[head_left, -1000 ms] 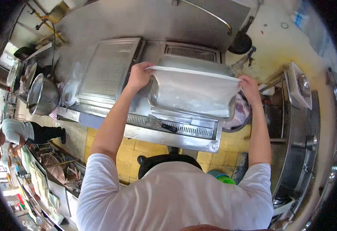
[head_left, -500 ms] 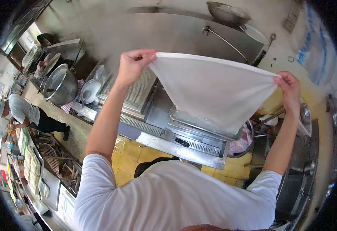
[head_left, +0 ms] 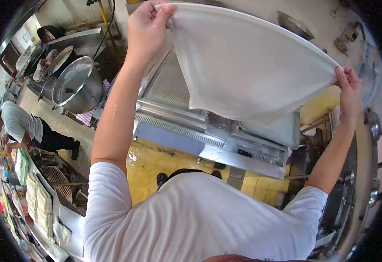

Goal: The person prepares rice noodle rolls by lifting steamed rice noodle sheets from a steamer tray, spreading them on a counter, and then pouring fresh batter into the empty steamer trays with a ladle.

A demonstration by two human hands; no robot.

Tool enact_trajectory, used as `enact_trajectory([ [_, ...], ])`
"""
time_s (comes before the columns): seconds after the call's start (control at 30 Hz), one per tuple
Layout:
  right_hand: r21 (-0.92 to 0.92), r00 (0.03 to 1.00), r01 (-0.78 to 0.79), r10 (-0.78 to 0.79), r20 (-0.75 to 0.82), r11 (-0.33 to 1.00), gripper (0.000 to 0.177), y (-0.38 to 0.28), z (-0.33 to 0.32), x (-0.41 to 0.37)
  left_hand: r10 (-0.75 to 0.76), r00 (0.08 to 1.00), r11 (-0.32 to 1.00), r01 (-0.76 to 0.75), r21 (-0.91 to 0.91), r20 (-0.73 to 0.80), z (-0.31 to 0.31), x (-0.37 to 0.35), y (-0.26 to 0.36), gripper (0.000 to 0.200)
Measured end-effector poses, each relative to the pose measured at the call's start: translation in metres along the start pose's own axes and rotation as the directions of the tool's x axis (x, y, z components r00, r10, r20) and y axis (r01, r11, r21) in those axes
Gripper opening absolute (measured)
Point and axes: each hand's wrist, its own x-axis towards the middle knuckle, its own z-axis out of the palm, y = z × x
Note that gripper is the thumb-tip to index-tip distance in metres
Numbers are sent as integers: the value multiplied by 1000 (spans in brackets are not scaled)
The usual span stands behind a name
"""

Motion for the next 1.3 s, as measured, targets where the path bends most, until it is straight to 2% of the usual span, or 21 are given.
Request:
enact_trajectory([
  [0.07,29,1000,-17,16,24,999,18,-22,34,-6,10,1000,999,-10,-37,13,-40,13,-9,28],
  [0.13,61,998,-43,40,47,997,18,-50,66,-11,-43,999,994,44,97,-15,-74,22,-6,12],
  [0.17,79,997,-49,43,69,996,18,-63,84,-14,-57,998,994,57,93,-10,-89,25,-11,12],
  [0.27,115,993,-70,58,104,991,18,-82,123,-17,-9,999,1000,10,21,-53,-127,33,-25,13],
  [0.33,139,992,-76,61,110,987,19,-102,147,-21,-110,990,982,94,-163,-92,-146,37,-30,14],
  [0.37,133,992,-78,64,109,988,19,-111,155,-23,-30,994,999,26,-41,-100,-160,43,-36,14],
  [0.47,111,984,-115,98,150,987,19,-133,173,-31,-95,988,994,87,-71,-120,-191,49,-44,14],
  [0.53,132,983,-104,82,165,986,23,-143,182,-37,-90,987,990,73,-123,-135,-205,50,-46,16],
  [0.63,128,980,-124,102,171,984,22,-163,194,-51,23,981,1000,-25,-13,-192,-223,52,-51,18],
  [0.73,127,973,-149,122,197,981,22,-167,202,-61,-48,979,999,44,-25,-198,-232,49,-54,18],
  [0.77,130,972,-155,127,199,979,22,-168,205,-64,-43,987,993,59,101,-154,-248,48,-72,28],
  [0.8,135,967,-166,135,217,977,21,-168,208,-69,-46,988,992,63,107,-150,-247,47,-76,28],
  [0.87,146,960,-186,148,238,972,20,-165,216,-77,-94,976,996,94,-8,-196,-246,42,-83,26],
  [0.9,140,955,-213,176,239,967,19,-161,221,-81,-99,977,995,100,-2,-191,-246,38,-84,26],
  [0.97,137,948,-250,213,238,959,18,-149,234,-89,-51,985,955,97,280,-166,-244,31,-88,24],
  [1.0,144,938,-277,234,256,950,16,-140,244,-95,-57,986,954,100,283,-158,-243,27,-97,24],
  [1.1,215,885,-393,305,351,894,12,-86,286,-114,-241,966,899,258,354,-92,-233,4,-145,20],
  [1.17,234,814,-531,413,408,814,10,-31,332,-134,-304,952,872,290,393,-29,-220,-24,-202,17],
  [1.23,113,694,-688,605,391,716,8,44,393,-162,-362,930,795,275,540,58,-217,-70,-294,15],
  [1.27,-70,704,-627,602,376,776,10,77,418,-174,-395,913,737,248,629,102,-216,-97,-343,14],
  [1.3,-133,782,-532,546,301,836,12,123,449,-196,-455,886,652,267,710,84,-214,-124,-381,13],
])
